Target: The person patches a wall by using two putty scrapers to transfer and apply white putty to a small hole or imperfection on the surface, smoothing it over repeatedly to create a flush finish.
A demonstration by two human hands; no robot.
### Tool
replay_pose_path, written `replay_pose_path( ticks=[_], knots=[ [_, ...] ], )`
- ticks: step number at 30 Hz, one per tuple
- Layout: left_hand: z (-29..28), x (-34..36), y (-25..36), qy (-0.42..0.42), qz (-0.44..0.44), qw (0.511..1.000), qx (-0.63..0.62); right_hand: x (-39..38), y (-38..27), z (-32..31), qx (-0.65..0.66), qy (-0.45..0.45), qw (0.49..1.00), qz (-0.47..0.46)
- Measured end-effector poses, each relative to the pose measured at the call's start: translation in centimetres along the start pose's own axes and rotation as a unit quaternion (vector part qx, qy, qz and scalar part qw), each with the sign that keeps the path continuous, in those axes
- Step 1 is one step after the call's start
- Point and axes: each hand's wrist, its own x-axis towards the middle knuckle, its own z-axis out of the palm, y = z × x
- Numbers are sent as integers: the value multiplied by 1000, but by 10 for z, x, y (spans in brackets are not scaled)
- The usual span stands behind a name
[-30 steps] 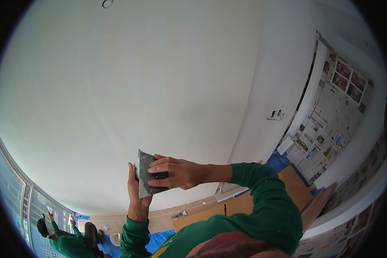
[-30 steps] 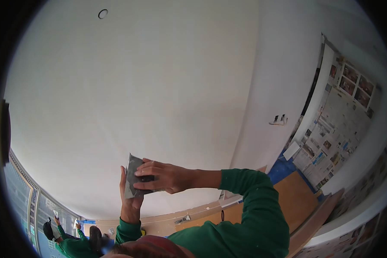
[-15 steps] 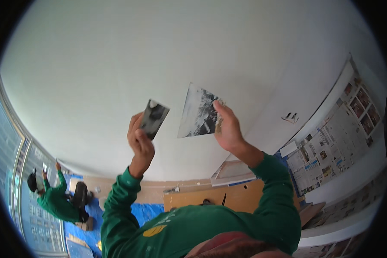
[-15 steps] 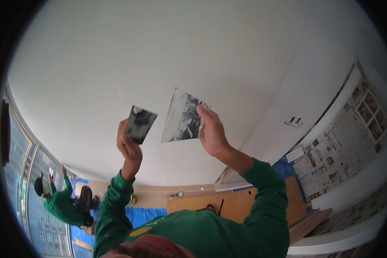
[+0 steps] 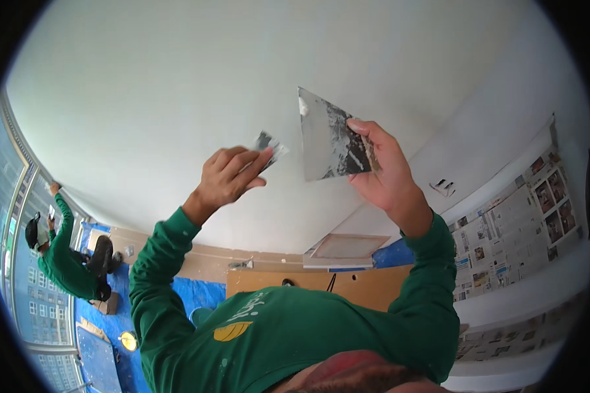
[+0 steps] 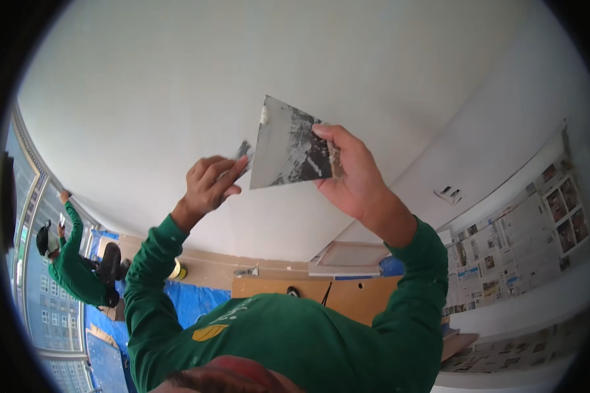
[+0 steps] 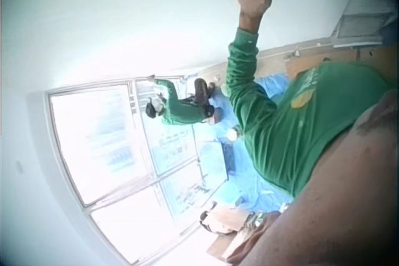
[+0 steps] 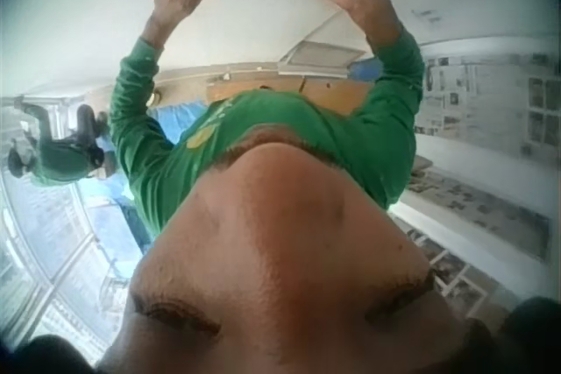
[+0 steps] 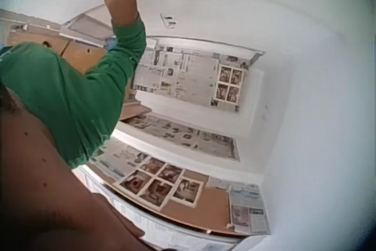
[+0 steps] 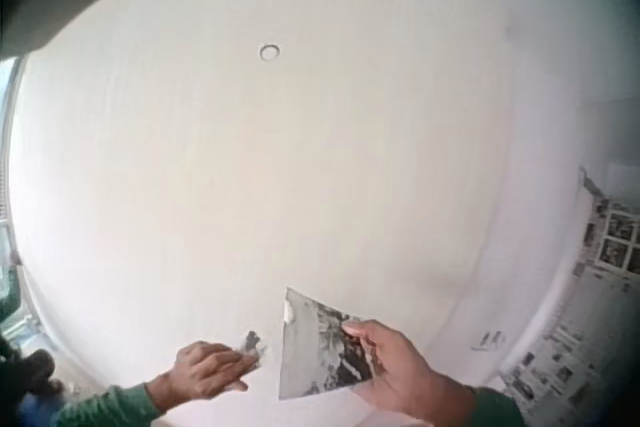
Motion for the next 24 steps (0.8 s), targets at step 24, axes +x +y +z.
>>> replay_pose_path(
  ticks=[24],
  knots=[
    [92, -230, 134, 20, -605, 789, -104, 83, -520, 134, -815, 211, 0, -539]
  ],
)
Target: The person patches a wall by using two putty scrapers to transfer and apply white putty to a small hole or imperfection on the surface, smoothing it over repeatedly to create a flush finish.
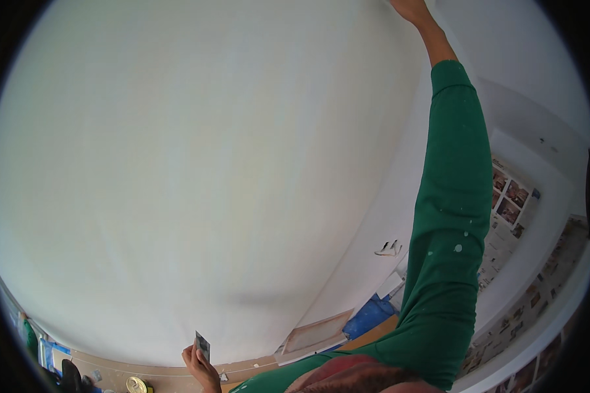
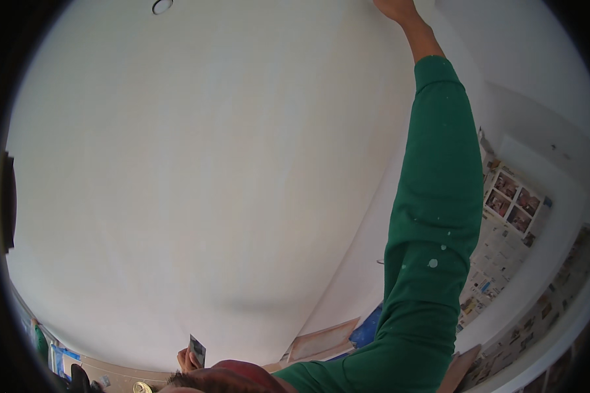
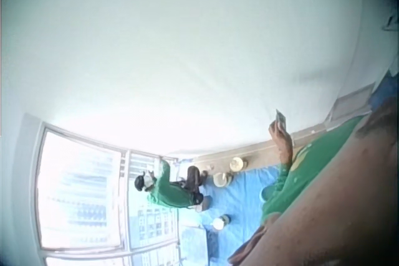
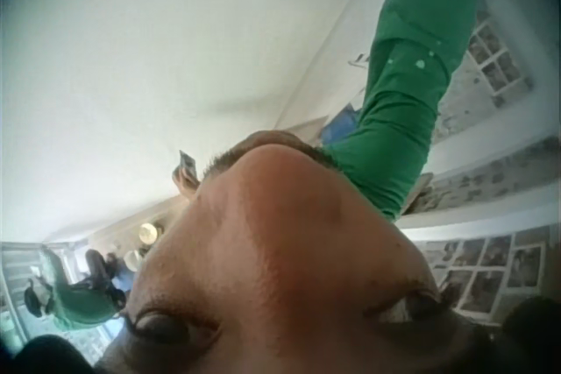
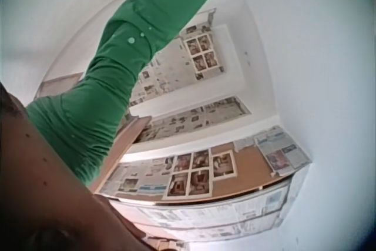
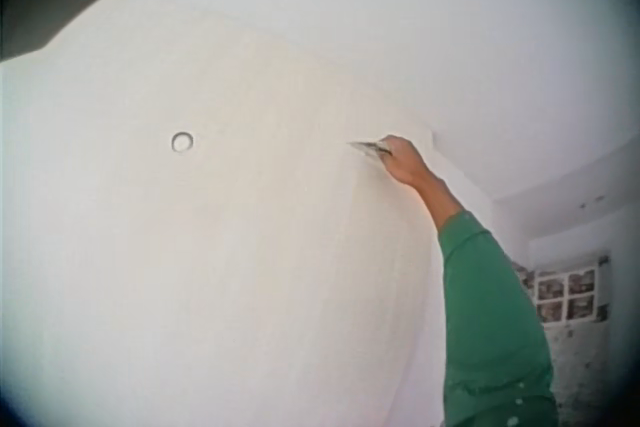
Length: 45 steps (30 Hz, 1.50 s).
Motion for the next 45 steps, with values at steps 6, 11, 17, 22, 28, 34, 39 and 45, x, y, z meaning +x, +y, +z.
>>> replay_pose_path(
  ticks=[6, 11, 17, 22, 28, 34, 39, 45],
  knots=[
    [1, 36, 10, -30, -15, 999, -18, -3, -6, 0, -18, -27, 999, 40],
    [-17, 55, 14, -45, -1, 999, -17, -15, -30, -6, 87, -54, 991, 91],
    [-32, 56, 13, -94, -16, 995, -25, -52, -64, 2, 134, -78, 984, 87],
    [-39, 62, 3, -143, -21, 989, -40, -107, -130, 12, 119, -102, 984, 79],
    [-54, 75, 8, -186, -4, 982, -37, -185, -170, 27, 108, -73, 986, 102],
    [-61, 76, -6, -186, 6, 982, -33, -252, -241, 35, 145, -85, 974, 154],
    [-64, 78, 1, -206, 0, 978, -41, -298, -278, 48, 158, -59, 973, 154],
    [-69, 79, 21, -205, 3, 977, -55, -347, -321, 49, 179, -74, 965, 177]
  ],
)
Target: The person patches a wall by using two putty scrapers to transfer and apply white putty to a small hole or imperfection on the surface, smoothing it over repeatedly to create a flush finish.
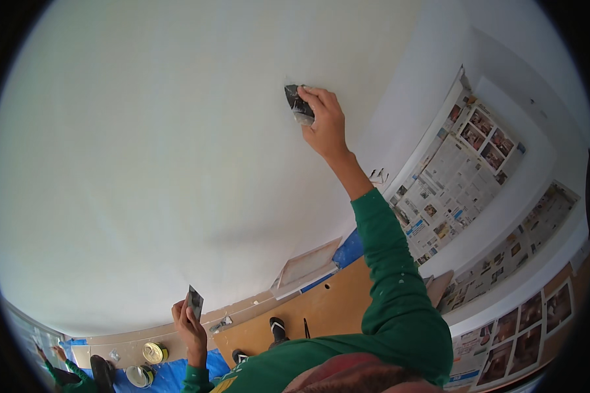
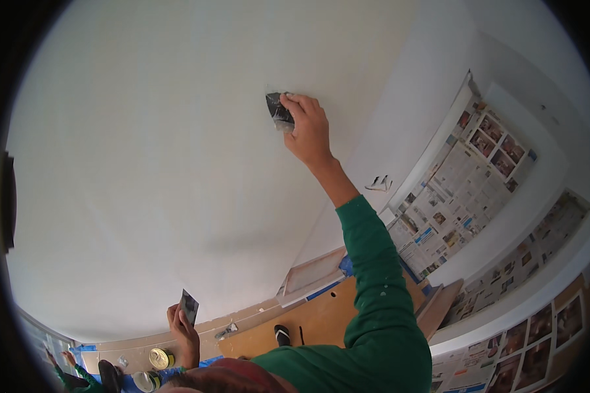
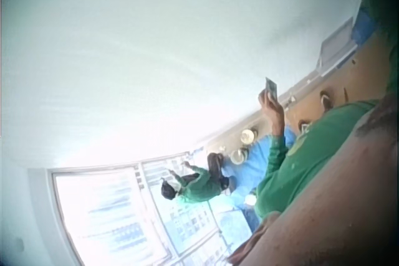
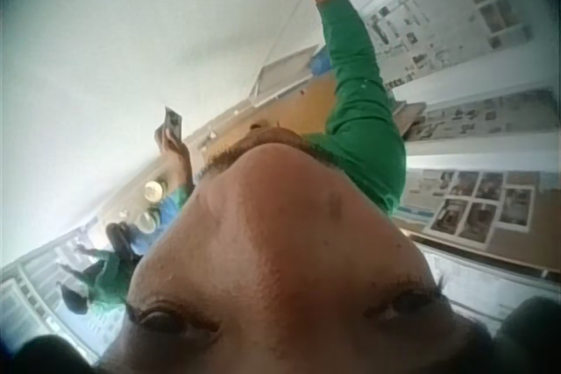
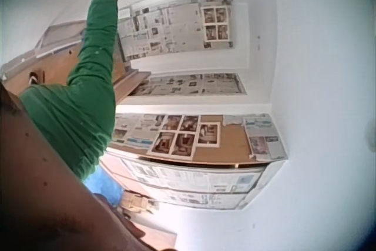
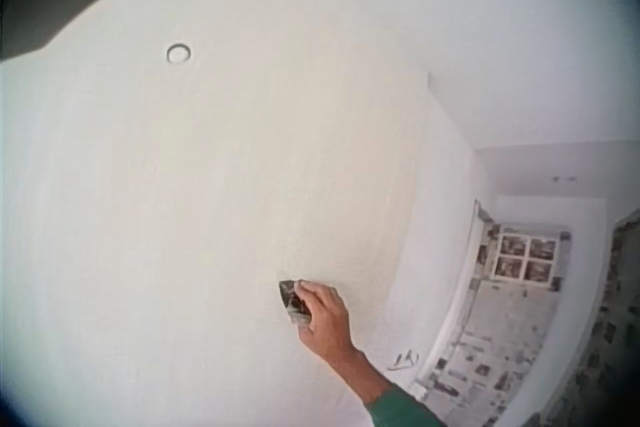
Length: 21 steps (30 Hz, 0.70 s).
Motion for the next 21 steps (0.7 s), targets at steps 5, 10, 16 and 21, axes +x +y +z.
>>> replay_pose_path(
  ticks=[5, 10, 16, 21],
  knots=[
    [11, -4, -2, 20, 12, 998, -55, -63, -25, 27, 25, -18, 999, 23],
    [40, 2, 45, 35, -119, 951, -284, -84, -44, 3, 74, -84, 992, 65],
    [39, 44, 154, -60, -310, 701, -640, -85, -129, -79, 448, -169, 877, 40],
    [22, 56, 221, -182, -240, 661, -687, -85, -185, -134, 500, -136, 812, -269]
  ],
)
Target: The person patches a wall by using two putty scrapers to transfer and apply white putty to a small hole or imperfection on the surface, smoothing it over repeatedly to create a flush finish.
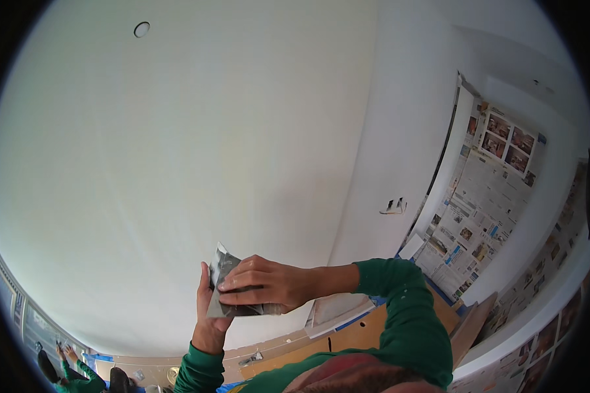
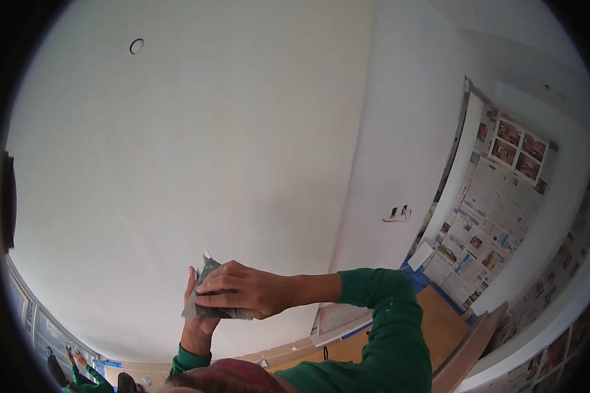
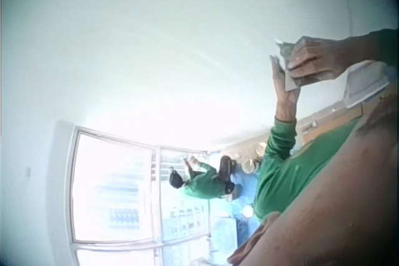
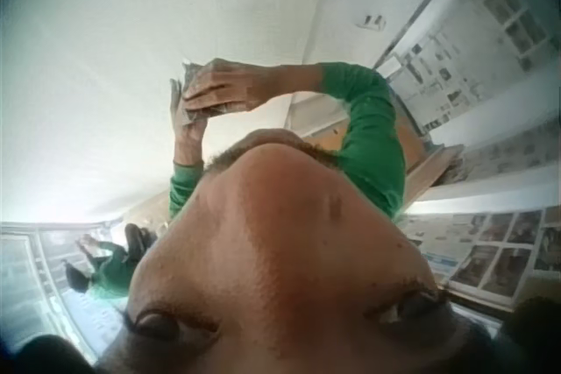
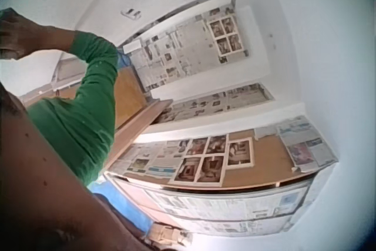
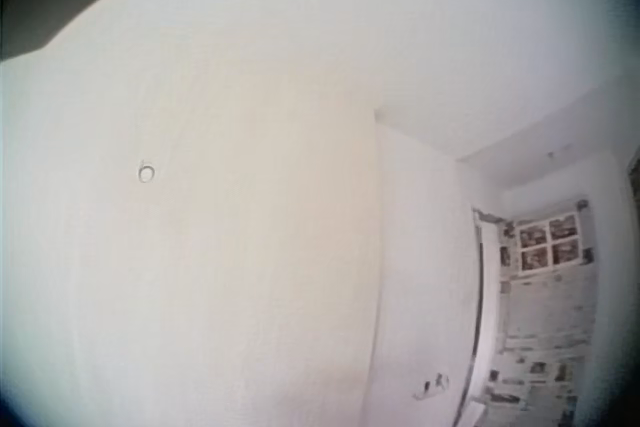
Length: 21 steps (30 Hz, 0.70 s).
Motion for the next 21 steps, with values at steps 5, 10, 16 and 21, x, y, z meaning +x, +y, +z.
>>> replay_pose_path(
  ticks=[5, 10, 16, 21],
  knots=[
    [52, -9, -11, 28, 136, 987, 80, -19, 54, -59, -187, -39, 981, -39],
    [57, -26, -9, 36, 273, 959, 75, -9, 156, -191, -501, -147, 853, -10],
    [-7, -48, -33, 160, 298, 939, 68, 110, 217, -407, -678, 120, 726, 10],
    [-117, -105, -79, 264, 337, 904, 15, 160, 228, -474, -669, 141, 729, 35]
  ],
)
